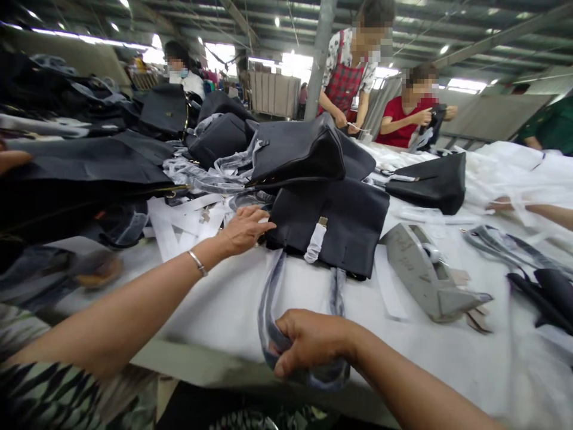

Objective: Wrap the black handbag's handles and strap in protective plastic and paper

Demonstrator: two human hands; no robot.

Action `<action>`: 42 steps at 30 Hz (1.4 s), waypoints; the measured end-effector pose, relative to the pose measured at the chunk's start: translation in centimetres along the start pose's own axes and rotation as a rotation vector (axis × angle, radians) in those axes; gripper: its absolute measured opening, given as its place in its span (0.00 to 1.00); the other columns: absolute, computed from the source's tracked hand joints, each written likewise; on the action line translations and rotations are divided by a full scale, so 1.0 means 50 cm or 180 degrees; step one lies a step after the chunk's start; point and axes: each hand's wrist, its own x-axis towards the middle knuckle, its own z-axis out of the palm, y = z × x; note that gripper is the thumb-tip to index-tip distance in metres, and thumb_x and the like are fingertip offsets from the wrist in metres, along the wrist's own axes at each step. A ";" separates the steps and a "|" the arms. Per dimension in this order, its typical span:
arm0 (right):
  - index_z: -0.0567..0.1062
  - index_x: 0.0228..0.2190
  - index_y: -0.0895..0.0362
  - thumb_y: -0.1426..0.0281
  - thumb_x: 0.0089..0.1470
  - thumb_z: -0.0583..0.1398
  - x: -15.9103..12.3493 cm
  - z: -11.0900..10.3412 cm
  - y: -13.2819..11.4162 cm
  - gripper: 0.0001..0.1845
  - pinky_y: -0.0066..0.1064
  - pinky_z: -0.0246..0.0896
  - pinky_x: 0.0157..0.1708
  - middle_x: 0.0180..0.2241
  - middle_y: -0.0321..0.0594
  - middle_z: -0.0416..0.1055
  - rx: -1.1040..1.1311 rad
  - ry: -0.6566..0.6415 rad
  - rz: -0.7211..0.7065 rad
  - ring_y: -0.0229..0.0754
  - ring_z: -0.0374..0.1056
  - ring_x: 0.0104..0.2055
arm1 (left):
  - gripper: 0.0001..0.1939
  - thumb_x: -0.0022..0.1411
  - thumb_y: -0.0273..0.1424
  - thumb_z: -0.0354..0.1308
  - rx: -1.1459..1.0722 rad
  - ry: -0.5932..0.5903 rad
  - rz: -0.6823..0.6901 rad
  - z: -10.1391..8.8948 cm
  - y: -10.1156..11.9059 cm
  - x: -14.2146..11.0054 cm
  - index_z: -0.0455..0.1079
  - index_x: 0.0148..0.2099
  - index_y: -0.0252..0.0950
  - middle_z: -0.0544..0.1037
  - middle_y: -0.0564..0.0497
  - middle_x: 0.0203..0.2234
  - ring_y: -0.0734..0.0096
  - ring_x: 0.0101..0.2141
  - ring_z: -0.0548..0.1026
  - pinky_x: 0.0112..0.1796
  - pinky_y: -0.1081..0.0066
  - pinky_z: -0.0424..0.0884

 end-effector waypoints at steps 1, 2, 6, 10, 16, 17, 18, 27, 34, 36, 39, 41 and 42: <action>0.67 0.20 0.59 0.72 0.38 0.65 0.000 0.000 0.002 0.11 0.18 0.50 0.19 0.18 0.27 0.59 -0.0030 -0.0014 -0.0017 0.30 0.55 0.21 | 0.19 0.63 0.25 0.50 -0.0127 0.0055 -0.0136 -0.010 -0.015 -0.009 0.69 0.55 0.45 0.68 0.47 0.52 0.53 0.55 0.59 0.53 0.55 0.54; 0.68 0.21 0.59 0.72 0.39 0.65 0.002 0.002 0.004 0.10 0.18 0.50 0.20 0.18 0.27 0.60 -0.0064 0.0006 0.0001 0.30 0.56 0.22 | 0.19 0.62 0.26 0.51 -0.0316 0.0070 -0.0354 -0.020 -0.028 -0.018 0.69 0.54 0.44 0.68 0.46 0.52 0.52 0.55 0.60 0.53 0.55 0.54; 0.69 0.23 0.60 0.72 0.38 0.67 0.010 0.004 0.007 0.11 0.18 0.49 0.20 0.19 0.27 0.61 -0.0117 0.0174 0.0001 0.30 0.56 0.22 | 0.11 0.56 0.29 0.57 -0.1161 0.0022 -0.1368 -0.037 -0.047 -0.059 0.76 0.41 0.41 0.74 0.47 0.38 0.56 0.43 0.70 0.44 0.61 0.64; 0.71 0.29 0.61 0.57 0.42 0.67 0.001 -0.020 0.008 0.20 0.20 0.55 0.23 0.22 0.30 0.65 0.0459 -0.0306 -0.0116 0.31 0.61 0.24 | 0.12 0.59 0.33 0.53 -0.1716 0.0366 -0.1870 -0.032 -0.016 -0.073 0.75 0.42 0.40 0.75 0.51 0.28 0.65 0.32 0.73 0.33 0.70 0.66; 0.72 0.32 0.61 0.53 0.53 0.59 0.002 -0.065 -0.005 0.21 0.25 0.63 0.27 0.28 0.40 0.71 0.0456 0.0596 -0.0322 0.35 0.67 0.26 | 0.20 0.64 0.40 0.46 -0.3210 0.0695 -0.2127 -0.027 0.070 -0.007 0.69 0.47 0.31 0.75 0.50 0.26 0.78 0.17 0.68 0.20 0.76 0.65; 0.71 0.31 0.61 0.55 0.54 0.58 0.006 -0.070 -0.006 0.19 0.25 0.62 0.27 0.28 0.40 0.72 0.0331 0.0981 -0.0374 0.34 0.66 0.25 | 0.19 0.64 0.39 0.46 -0.3310 0.0652 -0.2034 -0.024 0.084 0.006 0.68 0.47 0.31 0.76 0.49 0.28 0.77 0.19 0.71 0.22 0.76 0.66; 0.71 0.30 0.61 0.58 0.55 0.57 0.008 -0.075 -0.004 0.17 0.25 0.62 0.26 0.27 0.40 0.72 0.0229 0.1339 -0.0406 0.34 0.66 0.24 | 0.18 0.64 0.37 0.47 -0.3388 0.0595 -0.1933 -0.018 0.097 0.017 0.69 0.47 0.32 0.76 0.49 0.29 0.76 0.22 0.73 0.24 0.76 0.68; 0.74 0.38 0.59 0.73 0.57 0.53 -0.024 -0.120 0.029 0.10 0.37 0.54 0.41 0.35 0.46 0.73 -0.3044 0.3594 -0.0001 0.47 0.66 0.39 | 0.10 0.63 0.30 0.53 -0.1256 0.0021 0.0154 0.006 0.153 0.011 0.76 0.40 0.42 0.70 0.51 0.29 0.71 0.33 0.70 0.37 0.72 0.67; 0.74 0.39 0.63 0.76 0.58 0.51 0.057 -0.172 -0.014 0.13 0.44 0.49 0.47 0.40 0.53 0.70 -0.4166 0.3277 0.0299 0.53 0.61 0.46 | 0.13 0.59 0.38 0.58 -0.3501 0.1444 -0.1739 0.007 0.126 0.024 0.72 0.40 0.34 0.71 0.52 0.29 0.74 0.26 0.71 0.29 0.72 0.71; 0.75 0.37 0.63 0.76 0.57 0.52 0.078 -0.189 -0.013 0.12 0.42 0.52 0.45 0.38 0.53 0.72 -0.4021 0.3163 0.0406 0.53 0.64 0.44 | 0.12 0.60 0.38 0.57 -0.3645 0.1455 -0.1612 0.012 0.132 0.018 0.71 0.40 0.33 0.72 0.52 0.28 0.73 0.26 0.73 0.29 0.71 0.72; 0.78 0.32 0.61 0.75 0.56 0.53 0.083 -0.221 -0.007 0.12 0.36 0.56 0.41 0.35 0.51 0.75 -0.3873 0.2936 0.0450 0.50 0.67 0.41 | 0.08 0.63 0.32 0.55 -0.2409 0.1275 -0.0382 0.013 0.152 0.001 0.73 0.39 0.35 0.73 0.49 0.31 0.71 0.32 0.73 0.33 0.71 0.71; 0.79 0.32 0.59 0.73 0.54 0.55 0.070 -0.246 -0.008 0.12 0.32 0.57 0.39 0.36 0.47 0.76 -0.3786 0.2740 0.0440 0.47 0.69 0.41 | 0.08 0.64 0.28 0.52 -0.1146 0.0820 0.0479 0.012 0.165 -0.003 0.73 0.37 0.34 0.73 0.48 0.30 0.69 0.32 0.73 0.33 0.70 0.69; 0.79 0.33 0.57 0.73 0.54 0.56 0.062 -0.259 -0.011 0.11 0.30 0.57 0.39 0.37 0.43 0.77 -0.3746 0.2631 0.0420 0.45 0.69 0.42 | 0.09 0.64 0.26 0.51 -0.0569 0.0573 0.0793 0.012 0.170 0.001 0.72 0.35 0.34 0.73 0.47 0.29 0.68 0.30 0.73 0.31 0.69 0.68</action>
